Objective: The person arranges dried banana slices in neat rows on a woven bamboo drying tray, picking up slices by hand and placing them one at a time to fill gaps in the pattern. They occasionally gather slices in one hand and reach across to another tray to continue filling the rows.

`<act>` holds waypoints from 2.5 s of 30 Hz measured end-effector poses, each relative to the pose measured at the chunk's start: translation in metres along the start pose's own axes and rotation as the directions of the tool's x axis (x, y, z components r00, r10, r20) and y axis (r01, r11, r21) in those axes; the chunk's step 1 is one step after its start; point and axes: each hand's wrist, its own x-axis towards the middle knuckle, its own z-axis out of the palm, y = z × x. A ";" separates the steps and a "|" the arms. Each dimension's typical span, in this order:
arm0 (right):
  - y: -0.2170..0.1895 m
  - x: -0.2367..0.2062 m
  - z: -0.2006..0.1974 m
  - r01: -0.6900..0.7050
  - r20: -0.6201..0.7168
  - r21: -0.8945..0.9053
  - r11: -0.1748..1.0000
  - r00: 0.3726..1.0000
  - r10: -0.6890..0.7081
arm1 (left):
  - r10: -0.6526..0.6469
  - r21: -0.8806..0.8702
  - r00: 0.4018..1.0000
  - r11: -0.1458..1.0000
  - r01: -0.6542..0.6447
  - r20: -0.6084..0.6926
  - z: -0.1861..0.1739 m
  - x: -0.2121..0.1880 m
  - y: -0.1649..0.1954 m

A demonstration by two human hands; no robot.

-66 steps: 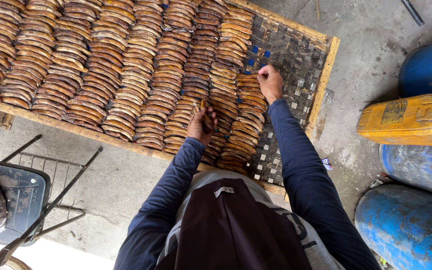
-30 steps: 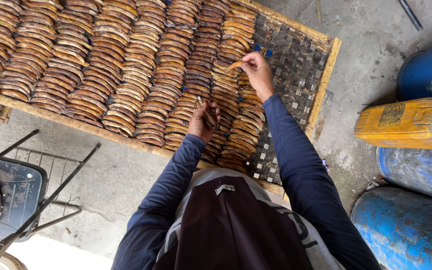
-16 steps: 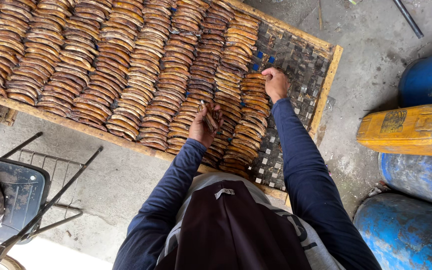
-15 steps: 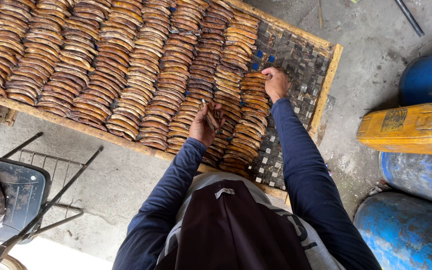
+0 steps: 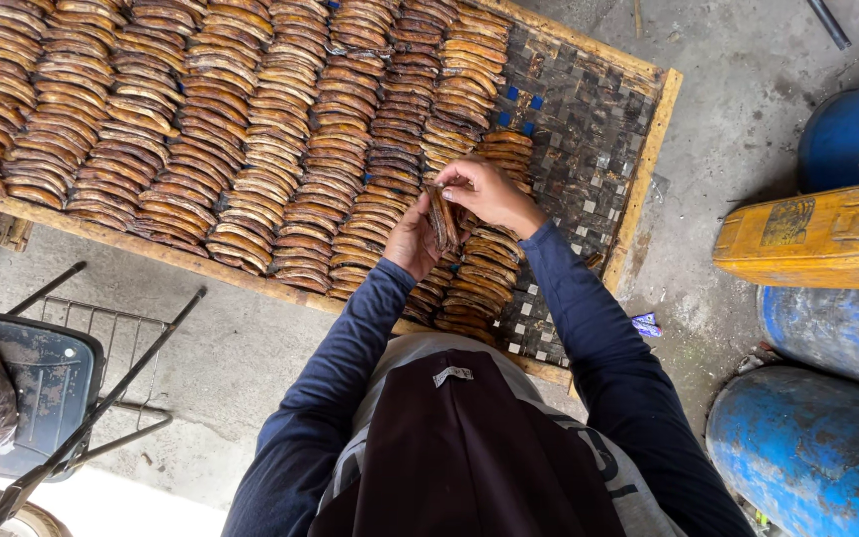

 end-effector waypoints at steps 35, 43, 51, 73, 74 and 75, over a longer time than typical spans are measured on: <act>0.116 0.021 -0.079 -0.428 -0.751 -0.100 0.898 0.624 0.214 | 0.230 -0.084 0.955 0.965 -0.249 -0.188 -0.045 0.001 0.010; 0.117 0.009 -0.079 -0.431 -0.785 -0.248 0.867 0.614 0.080 | 0.162 -0.079 0.986 0.983 -0.166 -0.048 -0.013 -0.015 0.013; 0.019 -0.007 -0.024 -0.076 -0.031 -0.095 0.993 0.997 0.073 | 0.066 -0.048 0.993 0.997 -0.062 0.099 -0.003 -0.015 0.008; 0.085 0.055 -0.070 -0.188 -0.527 -0.126 0.974 0.844 0.094 | 0.197 -0.140 0.959 0.964 -0.228 -0.204 -0.048 0.005 0.010; 0.092 0.055 -0.077 -0.225 -0.571 -0.143 0.964 0.814 0.105 | 0.206 -0.136 0.956 0.962 -0.236 -0.208 -0.049 0.004 0.011; 0.098 0.053 -0.084 -0.261 -0.614 -0.158 0.952 0.782 0.113 | 0.216 -0.133 0.954 0.960 -0.246 -0.210 -0.049 0.004 0.012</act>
